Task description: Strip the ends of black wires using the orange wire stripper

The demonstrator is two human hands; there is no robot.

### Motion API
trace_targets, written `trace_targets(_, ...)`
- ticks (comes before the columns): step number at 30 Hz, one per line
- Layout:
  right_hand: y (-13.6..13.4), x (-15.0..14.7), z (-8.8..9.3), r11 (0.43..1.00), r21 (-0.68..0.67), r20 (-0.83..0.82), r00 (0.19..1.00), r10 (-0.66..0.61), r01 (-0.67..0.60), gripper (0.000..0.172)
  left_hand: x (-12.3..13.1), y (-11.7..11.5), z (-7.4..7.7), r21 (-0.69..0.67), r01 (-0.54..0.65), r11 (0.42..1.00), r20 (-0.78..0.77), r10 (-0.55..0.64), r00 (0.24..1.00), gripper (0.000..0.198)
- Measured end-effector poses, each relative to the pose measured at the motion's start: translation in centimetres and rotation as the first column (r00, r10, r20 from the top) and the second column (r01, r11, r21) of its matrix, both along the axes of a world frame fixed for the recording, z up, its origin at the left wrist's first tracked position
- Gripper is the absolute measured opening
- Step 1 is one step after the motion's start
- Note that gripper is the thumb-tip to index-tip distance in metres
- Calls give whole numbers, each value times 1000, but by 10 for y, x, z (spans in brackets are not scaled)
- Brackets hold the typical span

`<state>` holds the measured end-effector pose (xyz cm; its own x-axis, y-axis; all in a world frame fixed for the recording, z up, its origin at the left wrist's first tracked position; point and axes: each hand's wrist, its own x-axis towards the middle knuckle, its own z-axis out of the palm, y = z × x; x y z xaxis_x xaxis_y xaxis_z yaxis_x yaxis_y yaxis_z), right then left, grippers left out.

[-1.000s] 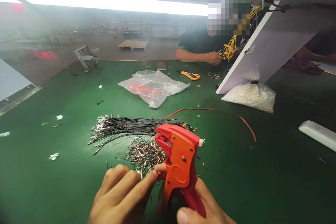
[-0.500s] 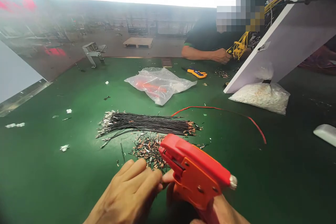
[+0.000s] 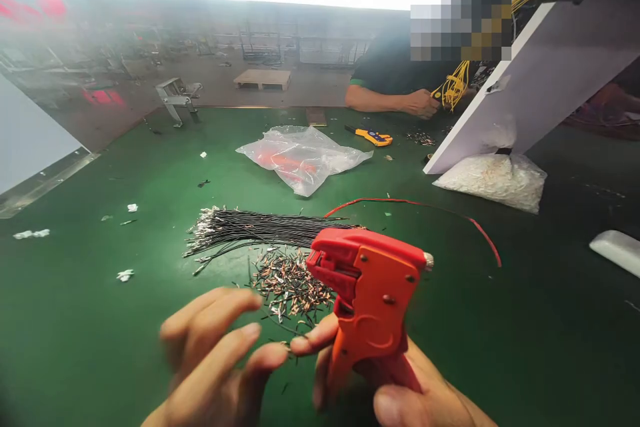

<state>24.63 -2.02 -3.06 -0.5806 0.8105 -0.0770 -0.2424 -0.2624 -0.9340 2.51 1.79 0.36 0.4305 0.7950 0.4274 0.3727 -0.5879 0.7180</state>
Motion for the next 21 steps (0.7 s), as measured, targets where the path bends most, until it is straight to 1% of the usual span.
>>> trace_targets(2,3,-3,6,996,-17,-93,992,-89,88,63,4,0,1,-136,-11,991,95,24,995,43)
trace_targets(4,7,-5,14,988,-22,-168,974,-155,153,55,9,-1,2,-270,0,963,192,54,980,44)
trace_targets(6,10,-6,20,986,-21,-211,963,-165,165,50,13,-3,2,-407,28,913,291,100,952,44)
trace_targets(7,10,-7,22,987,-26,-222,961,-162,161,48,15,-4,2,-475,48,878,338,132,932,44)
trace_targets(8,10,-7,22,988,-34,-232,961,-152,148,48,16,-6,3,-545,72,835,381,170,909,43)
trace_targets(9,9,-8,22,989,-50,-248,957,-148,140,49,17,-8,3,-617,103,780,419,214,882,42)
trace_targets(11,7,-9,20,988,-92,-278,950,-144,123,50,17,-11,6,-753,201,627,480,315,819,44)
trace_targets(12,6,-10,19,987,-112,-290,945,-147,119,51,16,-12,7,-795,249,553,498,362,788,44)
trace_targets(13,5,-10,19,985,-132,-301,942,-148,113,52,15,-13,9,-816,278,507,508,400,763,44)
trace_targets(14,4,-11,19,983,-147,-310,939,-150,108,52,14,-12,11,-821,279,497,512,428,745,42)
trace_targets(15,4,-11,19,981,-162,-311,938,-151,105,52,13,-11,13,-816,252,520,511,447,734,40)
trace_targets(17,4,-13,21,978,-195,-321,937,-138,78,52,9,-7,16,-785,145,602,496,472,729,37)
trace_targets(18,4,-15,21,975,-214,-340,931,-130,58,54,6,-4,18,-770,99,631,492,486,722,36)
trace_targets(19,4,-17,22,970,-239,-363,924,-123,35,57,3,0,20,-760,70,646,492,502,711,36)
trace_targets(21,4,-21,20,959,-279,-431,898,-85,-43,64,-5,9,24,-746,39,664,518,544,660,33)
